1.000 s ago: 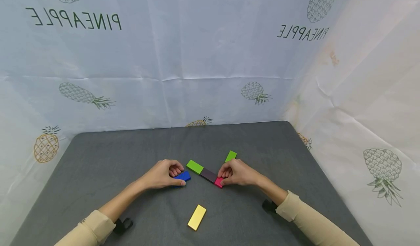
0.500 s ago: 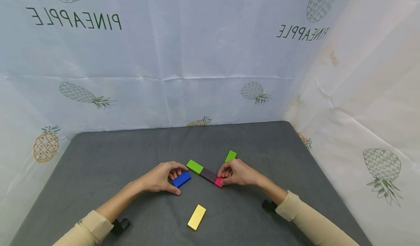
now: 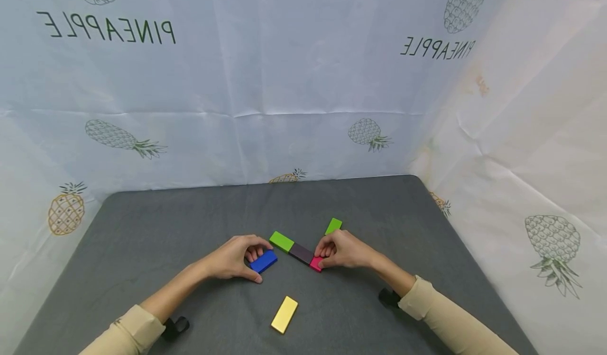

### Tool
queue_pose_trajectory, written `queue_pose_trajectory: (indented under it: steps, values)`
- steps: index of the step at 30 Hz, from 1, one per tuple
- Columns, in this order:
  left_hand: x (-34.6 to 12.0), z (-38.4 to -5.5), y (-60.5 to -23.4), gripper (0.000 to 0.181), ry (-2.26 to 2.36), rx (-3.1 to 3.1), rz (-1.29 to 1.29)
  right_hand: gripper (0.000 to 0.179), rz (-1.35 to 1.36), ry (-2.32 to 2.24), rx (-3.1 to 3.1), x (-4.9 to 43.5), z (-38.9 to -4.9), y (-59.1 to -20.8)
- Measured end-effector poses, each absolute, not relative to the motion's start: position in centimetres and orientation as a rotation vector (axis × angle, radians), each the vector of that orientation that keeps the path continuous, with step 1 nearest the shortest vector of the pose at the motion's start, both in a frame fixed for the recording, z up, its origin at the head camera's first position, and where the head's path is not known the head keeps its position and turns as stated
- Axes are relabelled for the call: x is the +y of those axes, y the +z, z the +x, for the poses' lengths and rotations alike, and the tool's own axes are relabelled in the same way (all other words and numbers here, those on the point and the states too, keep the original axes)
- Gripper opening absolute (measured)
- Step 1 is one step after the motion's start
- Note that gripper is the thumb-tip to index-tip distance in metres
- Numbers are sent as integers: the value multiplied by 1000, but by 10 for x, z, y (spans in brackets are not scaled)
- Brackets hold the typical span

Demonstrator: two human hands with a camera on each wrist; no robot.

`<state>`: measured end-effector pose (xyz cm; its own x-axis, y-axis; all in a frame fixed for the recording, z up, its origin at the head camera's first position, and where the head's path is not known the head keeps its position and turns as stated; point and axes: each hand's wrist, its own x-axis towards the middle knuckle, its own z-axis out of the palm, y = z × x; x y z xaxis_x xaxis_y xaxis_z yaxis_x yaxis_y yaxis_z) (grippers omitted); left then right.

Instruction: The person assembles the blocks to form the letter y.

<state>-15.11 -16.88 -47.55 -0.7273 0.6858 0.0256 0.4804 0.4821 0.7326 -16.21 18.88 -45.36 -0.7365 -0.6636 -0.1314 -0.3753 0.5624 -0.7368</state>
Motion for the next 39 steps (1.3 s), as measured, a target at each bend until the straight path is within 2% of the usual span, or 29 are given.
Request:
queue_pose_trajectory:
  steps: [25,29,35,39]
  values:
    - [-99,-133,-464,63,1081,2288,1084,14,-846,-983,2398,188,-165,-456]
    - [-93,-133,-472,63,1119,2271,1113,13,-860,-985,2398,188,-165,-456]
    - [-91,-147,-518,66,1179,2316,1234,14,-866,-989,2400,189,-164,-456]
    - [-86,-138,-499,65,1151,2333,1166,14,-865,-991,2398,189,-164,-456]
